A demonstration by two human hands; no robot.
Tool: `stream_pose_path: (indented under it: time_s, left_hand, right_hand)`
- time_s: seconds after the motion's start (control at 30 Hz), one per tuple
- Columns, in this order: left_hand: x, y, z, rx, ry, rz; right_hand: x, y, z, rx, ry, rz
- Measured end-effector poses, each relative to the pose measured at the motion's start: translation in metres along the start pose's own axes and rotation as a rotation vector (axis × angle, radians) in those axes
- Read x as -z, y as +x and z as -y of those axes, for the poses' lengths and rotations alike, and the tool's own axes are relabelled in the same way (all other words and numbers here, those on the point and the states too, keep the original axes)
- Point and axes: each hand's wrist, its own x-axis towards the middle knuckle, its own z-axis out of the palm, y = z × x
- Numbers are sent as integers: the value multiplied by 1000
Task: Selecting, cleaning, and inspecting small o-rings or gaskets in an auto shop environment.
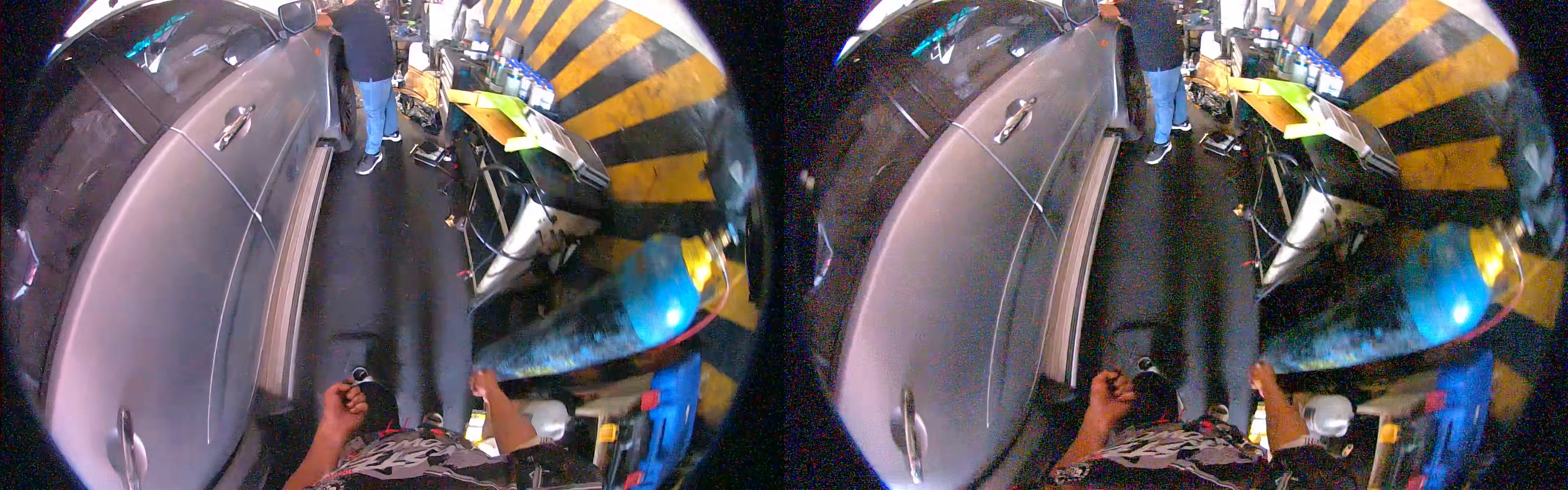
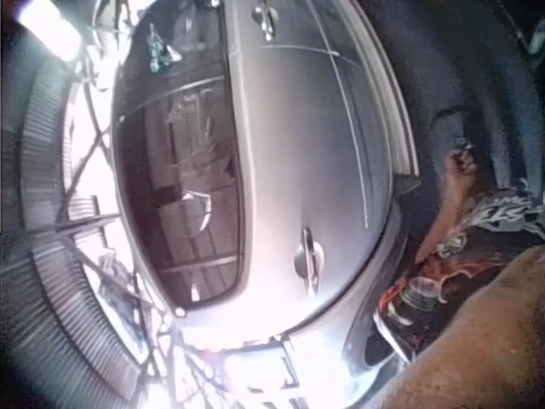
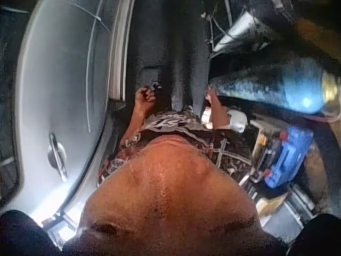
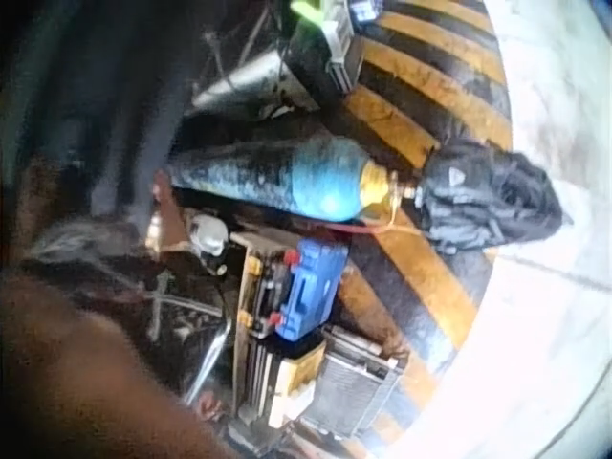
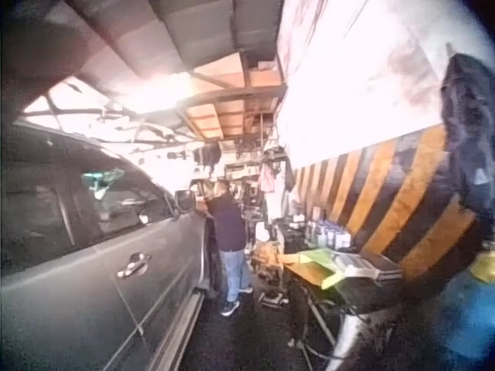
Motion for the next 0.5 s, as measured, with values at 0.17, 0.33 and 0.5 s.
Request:
stream_pose_path:
  time_s: [0.17,0.33,0.5]
  left_hand:
    - [-49,100,-86,63,-109,-17]
    - [-192,192,-182,19,145,187]
    - [-323,261,-273,-68,359,198]
  right_hand:
    - [-101,95,181,163,-427,-182]
    - [-83,191,209,-261,-193,257]
    - [-173,183,284,-264,-288,-206]
